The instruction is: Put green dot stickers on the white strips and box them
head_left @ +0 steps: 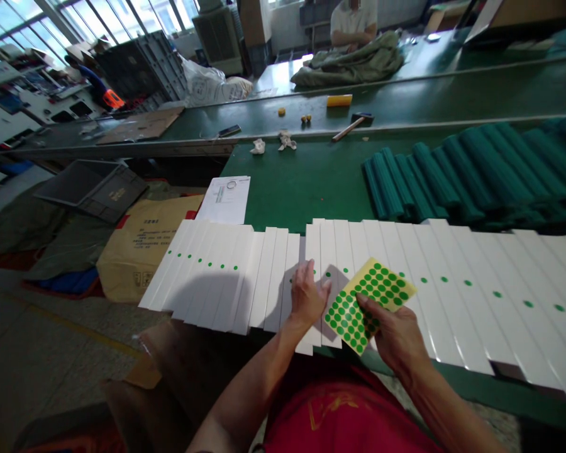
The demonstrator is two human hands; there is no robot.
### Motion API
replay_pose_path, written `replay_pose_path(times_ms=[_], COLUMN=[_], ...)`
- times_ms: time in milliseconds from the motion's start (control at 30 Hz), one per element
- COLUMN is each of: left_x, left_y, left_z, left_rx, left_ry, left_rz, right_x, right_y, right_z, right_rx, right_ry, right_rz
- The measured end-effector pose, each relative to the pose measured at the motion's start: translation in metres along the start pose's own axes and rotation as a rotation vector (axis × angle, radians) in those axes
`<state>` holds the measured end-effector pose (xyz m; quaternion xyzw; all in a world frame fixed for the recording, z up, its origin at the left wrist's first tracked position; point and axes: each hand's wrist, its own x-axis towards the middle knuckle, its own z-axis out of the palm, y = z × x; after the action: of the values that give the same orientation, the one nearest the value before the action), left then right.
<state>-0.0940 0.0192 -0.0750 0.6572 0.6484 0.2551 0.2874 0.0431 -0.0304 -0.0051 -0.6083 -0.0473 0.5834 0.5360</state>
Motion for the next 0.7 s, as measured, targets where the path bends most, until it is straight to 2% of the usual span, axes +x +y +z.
replay_pose_path(times_ms=[133, 200, 333, 467, 533, 700], left_x=[0.006, 0.003, -0.011, -0.026, -0.031, -0.04], left_y=[-0.027, -0.034, -0.028, -0.019, -0.021, -0.035], left_z=[-0.032, -0.051, -0.084, -0.102, -0.106, -0.11], left_rx=[-0.221, -0.335, -0.521, -0.552, -0.556, -0.442], left_ry=[0.006, -0.035, -0.225, -0.309, -0.302, -0.152], left_rz=[-0.167, -0.206, -0.127, -0.043, -0.055, -0.113], right_x=[-0.003, -0.004, -0.007, -0.01, -0.012, -0.016], right_y=[0.006, 0.011, 0.025, 0.038, 0.044, 0.056], right_z=[0.006, 0.013, 0.029, 0.046, 0.054, 0.07], right_rx=[-0.02, -0.031, -0.066, -0.124, -0.15, -0.207], right_ry=[-0.056, -0.085, -0.168, -0.206, -0.207, -0.18], right_rz=[0.044, 0.063, 0.059, 0.032, 0.024, 0.032])
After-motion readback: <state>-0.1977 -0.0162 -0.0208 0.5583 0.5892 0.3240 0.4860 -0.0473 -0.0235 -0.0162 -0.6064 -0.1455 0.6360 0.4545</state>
